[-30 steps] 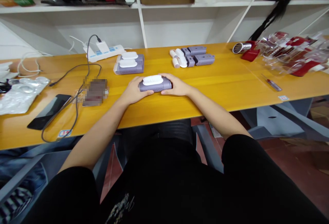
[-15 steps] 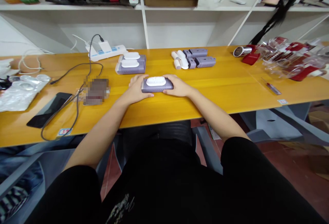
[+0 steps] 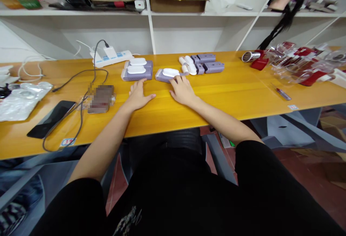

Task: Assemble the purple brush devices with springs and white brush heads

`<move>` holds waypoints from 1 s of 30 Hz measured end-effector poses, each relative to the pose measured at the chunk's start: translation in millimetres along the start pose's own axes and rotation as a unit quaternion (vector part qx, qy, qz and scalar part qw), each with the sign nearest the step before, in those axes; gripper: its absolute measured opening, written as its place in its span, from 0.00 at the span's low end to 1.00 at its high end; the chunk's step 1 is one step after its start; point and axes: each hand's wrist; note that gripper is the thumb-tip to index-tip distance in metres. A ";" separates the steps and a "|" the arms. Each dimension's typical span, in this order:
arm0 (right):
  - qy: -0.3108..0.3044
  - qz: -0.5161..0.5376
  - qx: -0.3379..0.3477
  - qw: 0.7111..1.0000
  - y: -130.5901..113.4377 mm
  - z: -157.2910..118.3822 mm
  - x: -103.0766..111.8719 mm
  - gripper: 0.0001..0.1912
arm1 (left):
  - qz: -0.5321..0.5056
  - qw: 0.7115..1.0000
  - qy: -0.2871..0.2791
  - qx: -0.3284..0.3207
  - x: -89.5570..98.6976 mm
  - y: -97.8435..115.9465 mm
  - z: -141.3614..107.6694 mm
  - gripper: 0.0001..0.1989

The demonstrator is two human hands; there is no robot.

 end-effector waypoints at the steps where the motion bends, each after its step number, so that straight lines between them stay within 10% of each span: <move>1: -0.009 0.002 -0.005 1.000 2.0 1.6 -3.5 0.31 | 0.001 1.000 -0.003 0.002 0.1 0.4 -0.1 0.46; 30: -0.041 -0.011 -0.115 0.992 21.1 122.6 -58.6 0.51 | 0.043 0.998 -0.052 -0.010 -2.8 3.2 -2.3 0.33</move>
Point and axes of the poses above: each hand's wrist, its own z-axis towards the middle knuckle, its own x-axis out of the back of the hand, y = z × x, and after that the axes turned 9 degrees about -z, right-handed
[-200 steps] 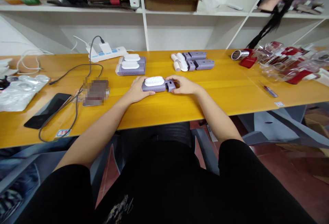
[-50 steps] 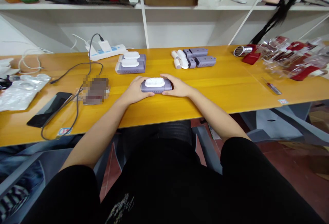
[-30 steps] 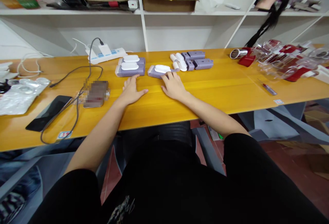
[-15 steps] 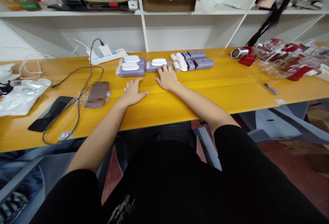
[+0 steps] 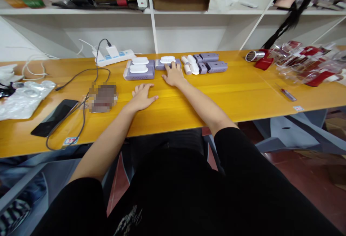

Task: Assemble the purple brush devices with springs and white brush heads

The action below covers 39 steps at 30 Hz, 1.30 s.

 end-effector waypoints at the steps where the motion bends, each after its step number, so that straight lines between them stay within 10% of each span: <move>1: -0.003 -0.003 -0.002 1.000 -1.5 -0.9 1.9 0.51 | 0.001 1.000 0.001 -0.001 -0.3 -0.3 0.1 0.33; 13: 0.034 -0.032 -0.003 0.999 5.7 -19.0 40.8 0.35 | 0.000 1.000 0.003 -0.009 -1.5 -2.1 -0.4 0.31; 20: 0.140 -0.035 -0.151 0.978 107.2 -28.2 103.2 0.32 | 0.004 1.000 -0.004 -0.014 -0.7 -1.4 -1.3 0.29; 28: -0.048 -0.132 -0.197 0.970 214.0 -90.4 112.2 0.41 | 0.014 1.000 -0.008 -0.009 -1.4 -0.2 -1.5 0.28; 39: -0.036 -0.191 -0.191 0.962 209.1 -167.3 129.6 0.38 | 0.025 1.000 -0.018 -0.005 -1.1 0.7 -2.0 0.29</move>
Point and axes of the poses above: each hand's wrist, its own z-axis towards the middle knuckle, its own x-axis out of the back of the hand, y = z × x, and after that the axes turned 9 degrees about -z, right-handed
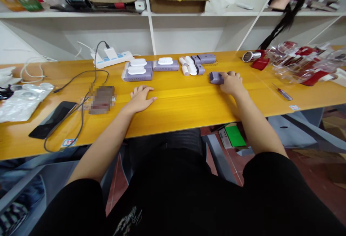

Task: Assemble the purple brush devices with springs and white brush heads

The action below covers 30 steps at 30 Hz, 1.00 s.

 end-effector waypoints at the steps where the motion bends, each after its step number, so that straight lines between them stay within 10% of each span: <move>1: 0.000 -0.001 0.016 1.000 -1.0 -11.2 3.7 0.38 | 0.008 1.000 -0.006 0.005 0.3 1.1 -0.4 0.30; 14: 0.019 0.140 0.344 0.928 -133.5 -107.1 56.6 0.30 | -0.074 0.997 -0.008 -0.037 -0.5 8.9 -2.6 0.26; 19: 0.064 0.282 0.338 0.896 -160.4 -47.2 50.9 0.26 | -0.122 0.986 -0.056 -0.096 -1.2 16.2 -4.5 0.29; 25: 0.088 0.219 0.188 0.953 -168.0 49.1 21.5 0.19 | -0.126 0.984 -0.070 -0.100 -0.5 15.7 -4.7 0.28; 30: 0.066 0.164 0.081 0.981 -174.1 61.4 -1.2 0.24 | -0.131 0.984 -0.072 -0.097 -1.5 13.6 -3.6 0.28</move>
Point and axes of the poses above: each hand's wrist, its own z-axis towards the middle knuckle, its own x-axis out of the back of the hand, y = z × x, and after that the axes turned 9 degrees about -z, right-handed
